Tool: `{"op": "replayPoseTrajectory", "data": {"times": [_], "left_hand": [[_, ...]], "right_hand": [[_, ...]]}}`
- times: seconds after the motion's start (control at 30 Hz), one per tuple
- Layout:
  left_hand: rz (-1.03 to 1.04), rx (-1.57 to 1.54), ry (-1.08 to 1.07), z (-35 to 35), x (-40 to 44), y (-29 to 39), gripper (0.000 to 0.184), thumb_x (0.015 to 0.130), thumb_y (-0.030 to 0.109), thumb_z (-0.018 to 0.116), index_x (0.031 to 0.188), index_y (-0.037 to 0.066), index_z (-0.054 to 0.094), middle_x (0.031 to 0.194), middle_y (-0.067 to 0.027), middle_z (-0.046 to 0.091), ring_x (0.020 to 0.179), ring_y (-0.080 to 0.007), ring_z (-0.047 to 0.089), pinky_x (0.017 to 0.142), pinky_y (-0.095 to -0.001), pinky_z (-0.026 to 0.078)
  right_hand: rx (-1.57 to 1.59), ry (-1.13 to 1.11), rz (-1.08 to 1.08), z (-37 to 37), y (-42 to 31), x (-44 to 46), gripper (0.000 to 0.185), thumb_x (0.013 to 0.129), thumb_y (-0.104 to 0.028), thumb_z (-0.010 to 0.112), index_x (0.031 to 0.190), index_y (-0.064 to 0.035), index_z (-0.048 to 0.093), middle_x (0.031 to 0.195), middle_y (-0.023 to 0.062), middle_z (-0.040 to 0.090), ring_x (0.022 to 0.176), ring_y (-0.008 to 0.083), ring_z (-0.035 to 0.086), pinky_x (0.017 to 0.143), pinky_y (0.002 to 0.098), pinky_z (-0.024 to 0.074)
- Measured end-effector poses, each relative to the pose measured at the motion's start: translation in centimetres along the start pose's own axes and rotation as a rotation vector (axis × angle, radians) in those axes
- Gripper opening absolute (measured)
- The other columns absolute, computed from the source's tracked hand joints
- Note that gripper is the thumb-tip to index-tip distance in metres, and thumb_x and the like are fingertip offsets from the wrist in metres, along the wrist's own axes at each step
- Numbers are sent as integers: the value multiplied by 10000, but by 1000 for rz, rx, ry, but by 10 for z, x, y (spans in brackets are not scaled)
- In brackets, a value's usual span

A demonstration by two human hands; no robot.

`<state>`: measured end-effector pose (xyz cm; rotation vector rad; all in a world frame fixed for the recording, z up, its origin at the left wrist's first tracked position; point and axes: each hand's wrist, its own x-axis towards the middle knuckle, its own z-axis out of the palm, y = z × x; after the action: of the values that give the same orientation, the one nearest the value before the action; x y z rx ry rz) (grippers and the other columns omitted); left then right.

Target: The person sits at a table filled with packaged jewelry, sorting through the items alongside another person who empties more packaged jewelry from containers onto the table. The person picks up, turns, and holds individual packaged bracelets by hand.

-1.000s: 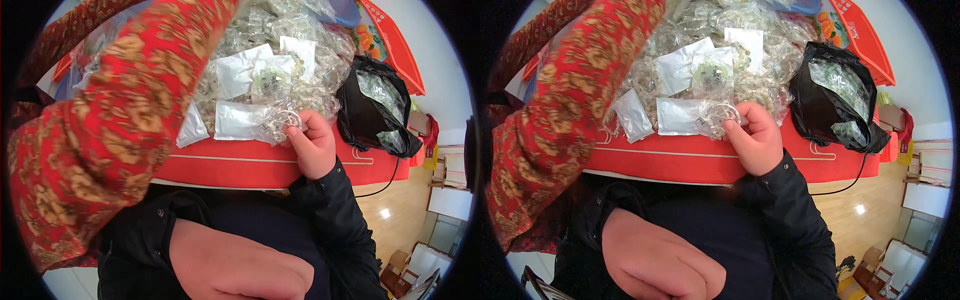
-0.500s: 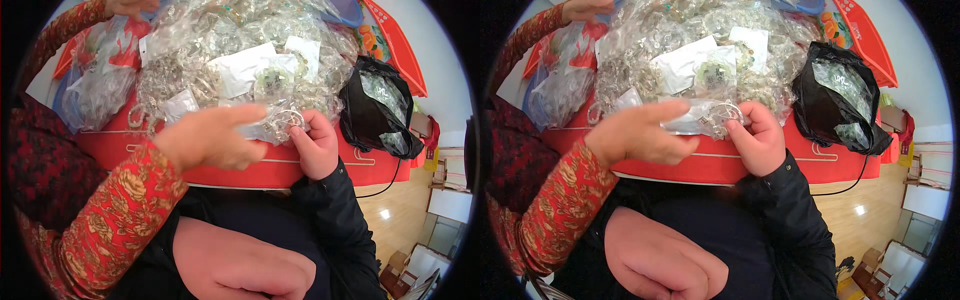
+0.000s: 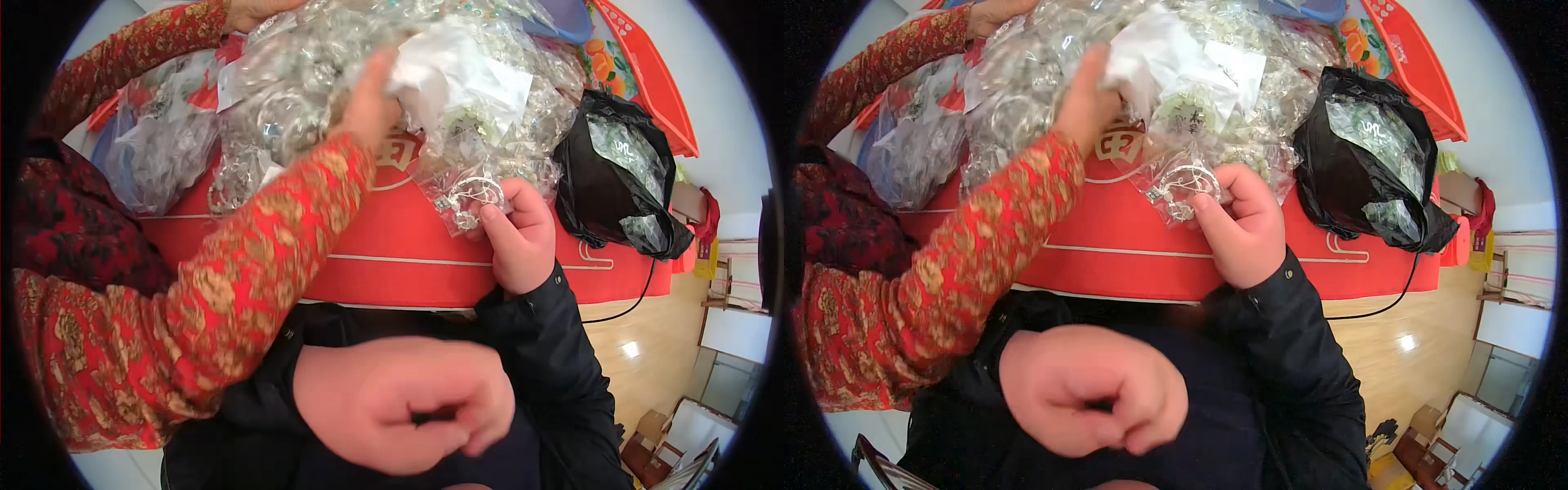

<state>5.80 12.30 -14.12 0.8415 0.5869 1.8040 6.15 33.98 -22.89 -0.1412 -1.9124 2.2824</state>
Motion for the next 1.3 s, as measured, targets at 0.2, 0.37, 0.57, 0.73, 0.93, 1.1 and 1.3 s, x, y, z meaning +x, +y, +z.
{"op": "replayPoseTrajectory", "data": {"times": [0.2, 0.37, 0.57, 0.73, 0.93, 1.1, 1.3], "left_hand": [[3, 113, 25, -1, -3, -5, 92, 992, 57, 568, 958, 67, 483, 883, -80, 585, 773, -216, 561, 690, -339, 470], [24, 388, 147, -12, -4, -8, 70, 971, 54, 583, 951, 65, 517, 883, -87, 599, 791, -239, 578, 702, -358, 477], [16, 842, 355, -45, -1, -14, 44, 947, 50, 601, 944, 62, 558, 883, -95, 615, 813, -267, 599, 716, -381, 485], [48, 1031, 308, -62, 10, -29, 28, 926, 47, 616, 937, 60, 593, 882, -102, 629, 831, -290, 617, 728, -400, 492], [66, 1165, 167, -92, 20, -30, 31, 902, 43, 633, 929, 57, 634, 882, -110, 645, 853, -318, 638, 742, -423, 500], [49, 1291, 78, -108, 32, -26, 61, 881, 41, 636, 932, 57, 666, 887, -116, 657, 877, -339, 652, 760, -443, 509], [68, 1539, -5, -108, 36, -26, 130, 851, 62, 633, 966, 91, 685, 901, -101, 639, 882, -321, 645, 778, -446, 526]], "right_hand": [[48, -18, -29, -1, -1, 1, 68, 1016, -58, 604, 1077, -28, 608, 1034, 56, 719, 835, 86, 628, 741, 250, 515], [79, -15, 0, -2, -2, 1, 84, 1016, -57, 610, 1096, -33, 616, 1049, 45, 732, 853, 74, 642, 746, 244, 526], [119, 52, -13, -4, 1, 3, 73, 1015, -55, 609, 1084, -33, 610, 1036, 59, 732, 795, 85, 643, 712, 247, 534], [212, 106, -50, -5, 5, 1, 58, 1009, -50, 607, 1062, -31, 592, 1010, 76, 719, 740, 104, 630, 672, 262, 540], [268, 112, -128, -5, 2, 0, 59, 1013, -78, 603, 1039, -34, 575, 971, 81, 699, 737, 119, 628, 665, 267, 534], [277, 108, -152, -5, 1, -4, 50, 1001, -71, 597, 1019, -35, 566, 967, 90, 698, 743, 125, 630, 665, 271, 532], [276, 126, -134, -5, 0, -5, 50, 997, -56, 585, 1038, -29, 578, 960, 79, 702, 739, 119, 629, 673, 269, 532]]}}
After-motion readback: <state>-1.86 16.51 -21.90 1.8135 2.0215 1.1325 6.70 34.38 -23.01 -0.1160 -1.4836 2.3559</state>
